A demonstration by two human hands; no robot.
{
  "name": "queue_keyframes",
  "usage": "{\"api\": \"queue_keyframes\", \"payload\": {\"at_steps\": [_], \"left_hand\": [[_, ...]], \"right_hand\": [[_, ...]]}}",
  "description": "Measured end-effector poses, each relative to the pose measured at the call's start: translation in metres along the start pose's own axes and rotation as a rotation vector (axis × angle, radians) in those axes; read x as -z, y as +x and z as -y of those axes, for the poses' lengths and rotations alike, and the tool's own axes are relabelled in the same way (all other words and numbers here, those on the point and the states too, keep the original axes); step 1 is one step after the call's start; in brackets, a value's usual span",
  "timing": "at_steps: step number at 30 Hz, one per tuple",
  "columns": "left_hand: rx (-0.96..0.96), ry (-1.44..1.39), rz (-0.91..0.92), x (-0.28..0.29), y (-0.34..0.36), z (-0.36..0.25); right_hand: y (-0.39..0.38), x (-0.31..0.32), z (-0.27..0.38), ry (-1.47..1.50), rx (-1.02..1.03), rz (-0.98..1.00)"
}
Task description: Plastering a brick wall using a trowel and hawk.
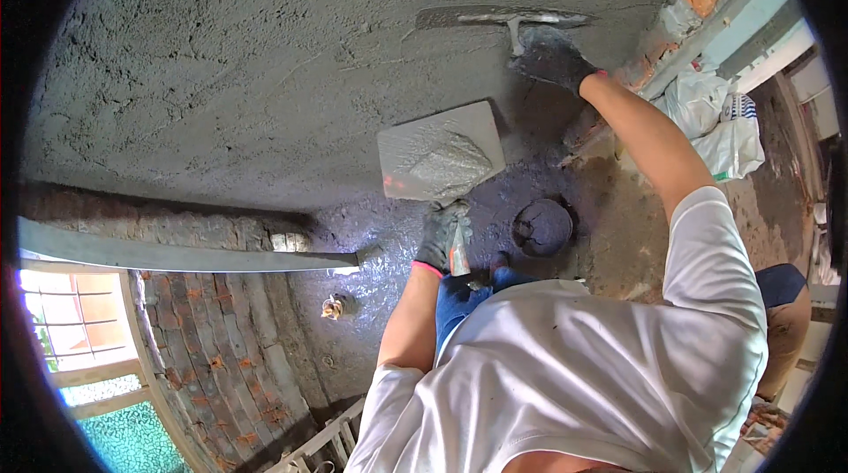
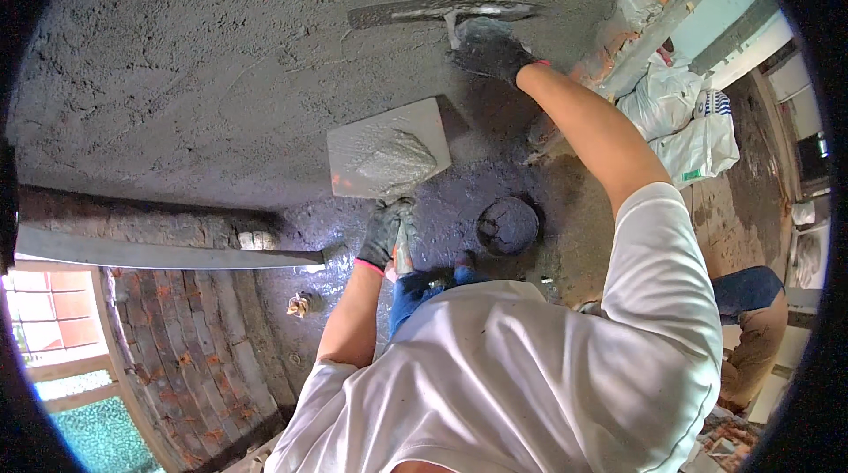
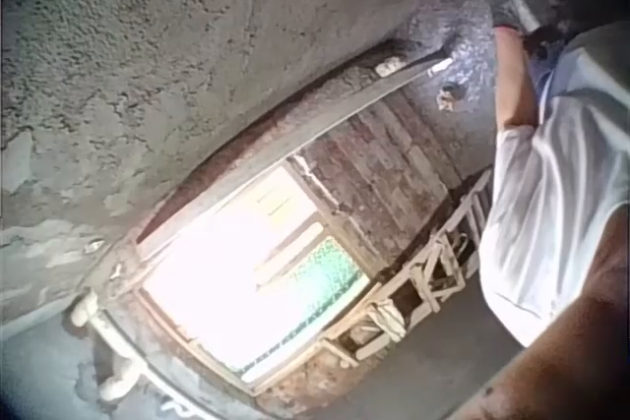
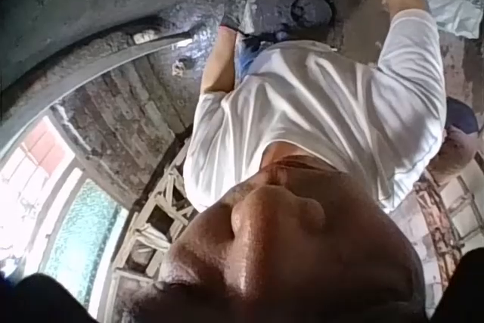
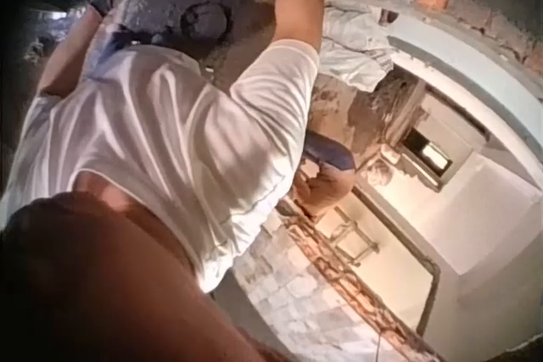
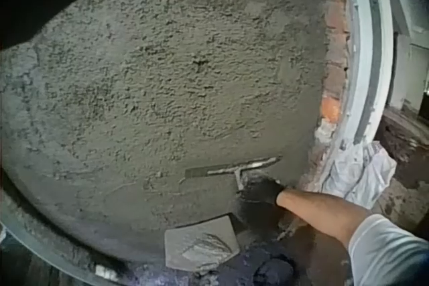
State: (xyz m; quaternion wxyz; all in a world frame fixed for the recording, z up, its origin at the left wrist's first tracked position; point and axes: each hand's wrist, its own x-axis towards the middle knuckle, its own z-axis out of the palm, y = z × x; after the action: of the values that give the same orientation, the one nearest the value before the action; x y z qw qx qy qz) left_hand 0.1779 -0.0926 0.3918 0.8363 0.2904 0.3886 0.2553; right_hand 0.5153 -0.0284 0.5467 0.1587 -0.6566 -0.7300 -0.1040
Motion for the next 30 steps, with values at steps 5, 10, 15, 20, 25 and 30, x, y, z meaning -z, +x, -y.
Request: {"api": "queue_keyframes", "payload": {"at_steps": [5,10,15,20,25,30], "left_hand": [[-0.033,-0.034,-0.077,0.004,-0.019,0.004],[-0.046,0.029,-0.040,0.013,-0.022,0.015],[0.088,0.079,-0.015,-0.013,-0.014,0.024],[0.211,-0.113,0.115,-0.036,0.019,0.043],[0.109,0.101,0.110,-0.068,0.025,0.029],[-0.070,0.137,0.059,-0.093,0.022,0.001]], "right_hand": [[-0.031,0.010,-0.013,-0.252,-0.014,-0.066],[-0.059,-0.015,-0.023,-0.447,-0.024,-0.183],[-0.037,-0.034,-0.078,-0.464,0.194,0.433],[-0.018,0.051,-0.071,-0.246,-0.085,0.465],[-0.054,0.093,-0.050,-0.194,-0.059,-0.080],[-0.127,0.081,0.049,-0.522,0.228,0.084]]}}
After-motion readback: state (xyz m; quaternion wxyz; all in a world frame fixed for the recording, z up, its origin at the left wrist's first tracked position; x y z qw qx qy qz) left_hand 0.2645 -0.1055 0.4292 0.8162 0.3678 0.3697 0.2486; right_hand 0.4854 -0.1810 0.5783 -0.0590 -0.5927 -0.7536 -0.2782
